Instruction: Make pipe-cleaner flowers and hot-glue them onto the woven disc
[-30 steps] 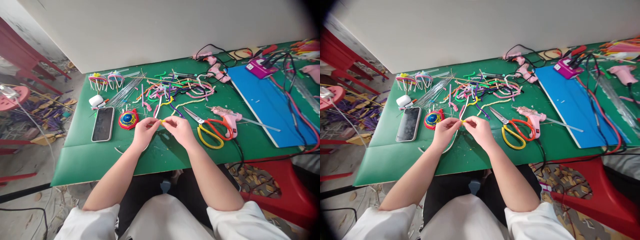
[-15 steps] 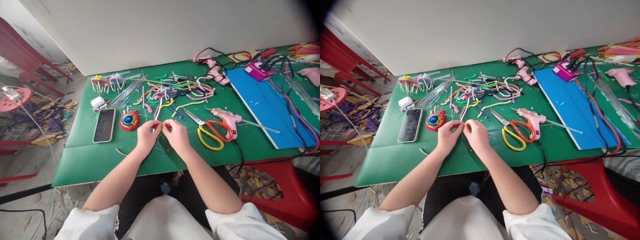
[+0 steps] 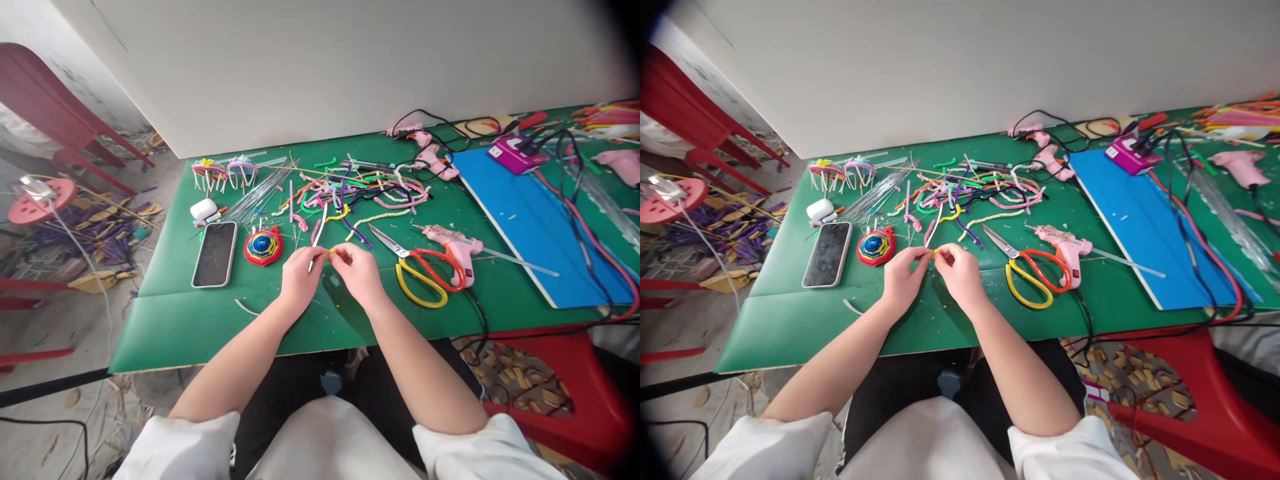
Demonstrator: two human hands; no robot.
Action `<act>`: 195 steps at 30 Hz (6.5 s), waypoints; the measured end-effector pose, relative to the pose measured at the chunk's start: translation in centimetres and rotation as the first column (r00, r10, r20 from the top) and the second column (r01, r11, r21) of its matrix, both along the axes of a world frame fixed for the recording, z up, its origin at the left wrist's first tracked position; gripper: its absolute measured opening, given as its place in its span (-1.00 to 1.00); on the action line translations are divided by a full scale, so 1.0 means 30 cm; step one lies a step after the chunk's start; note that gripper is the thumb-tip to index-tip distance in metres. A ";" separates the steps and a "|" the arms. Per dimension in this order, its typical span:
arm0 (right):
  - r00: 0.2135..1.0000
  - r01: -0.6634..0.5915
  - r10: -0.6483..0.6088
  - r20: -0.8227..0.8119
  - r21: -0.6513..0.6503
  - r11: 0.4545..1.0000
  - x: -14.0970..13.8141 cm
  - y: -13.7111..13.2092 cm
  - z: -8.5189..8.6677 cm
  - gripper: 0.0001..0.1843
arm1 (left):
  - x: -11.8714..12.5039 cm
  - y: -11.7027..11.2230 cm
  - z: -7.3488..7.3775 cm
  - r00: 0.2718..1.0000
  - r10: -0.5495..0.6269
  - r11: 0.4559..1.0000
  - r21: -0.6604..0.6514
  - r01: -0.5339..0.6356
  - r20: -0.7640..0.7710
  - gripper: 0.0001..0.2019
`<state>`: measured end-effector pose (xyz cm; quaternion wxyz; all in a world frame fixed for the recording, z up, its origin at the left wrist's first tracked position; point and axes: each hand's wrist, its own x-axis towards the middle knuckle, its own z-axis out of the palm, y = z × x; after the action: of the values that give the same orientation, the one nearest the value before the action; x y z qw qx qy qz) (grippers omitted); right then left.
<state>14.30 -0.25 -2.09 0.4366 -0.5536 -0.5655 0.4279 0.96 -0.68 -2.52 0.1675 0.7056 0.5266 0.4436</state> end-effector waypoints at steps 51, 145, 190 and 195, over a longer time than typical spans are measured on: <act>0.967 -0.072 0.018 0.252 0.210 0.975 0.105 -0.046 0.040 -0.89 | 0.111 -0.039 0.027 0.750 0.190 0.875 -0.456 0.163 0.634 -0.84; 0.860 -0.319 0.106 0.500 0.364 0.875 -0.127 -0.122 0.063 -0.80 | -0.120 -0.210 0.008 0.940 0.192 0.977 -0.143 -0.156 0.283 -0.89; 0.986 0.001 -0.024 0.162 0.139 0.990 -0.082 -0.261 0.136 -0.84 | -0.058 -0.311 0.072 0.789 0.204 0.932 -0.361 0.025 0.580 -0.83; 0.981 0.001 -0.031 0.191 0.158 0.987 -0.088 -0.266 0.131 -0.84 | -0.052 -0.312 0.067 0.872 0.212 0.952 -0.297 -0.081 0.441 -0.85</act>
<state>11.67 -8.24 1.85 0.4255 -0.5609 -0.6327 0.3226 -0.61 -10.03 -0.51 0.3491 0.5062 0.5782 0.5363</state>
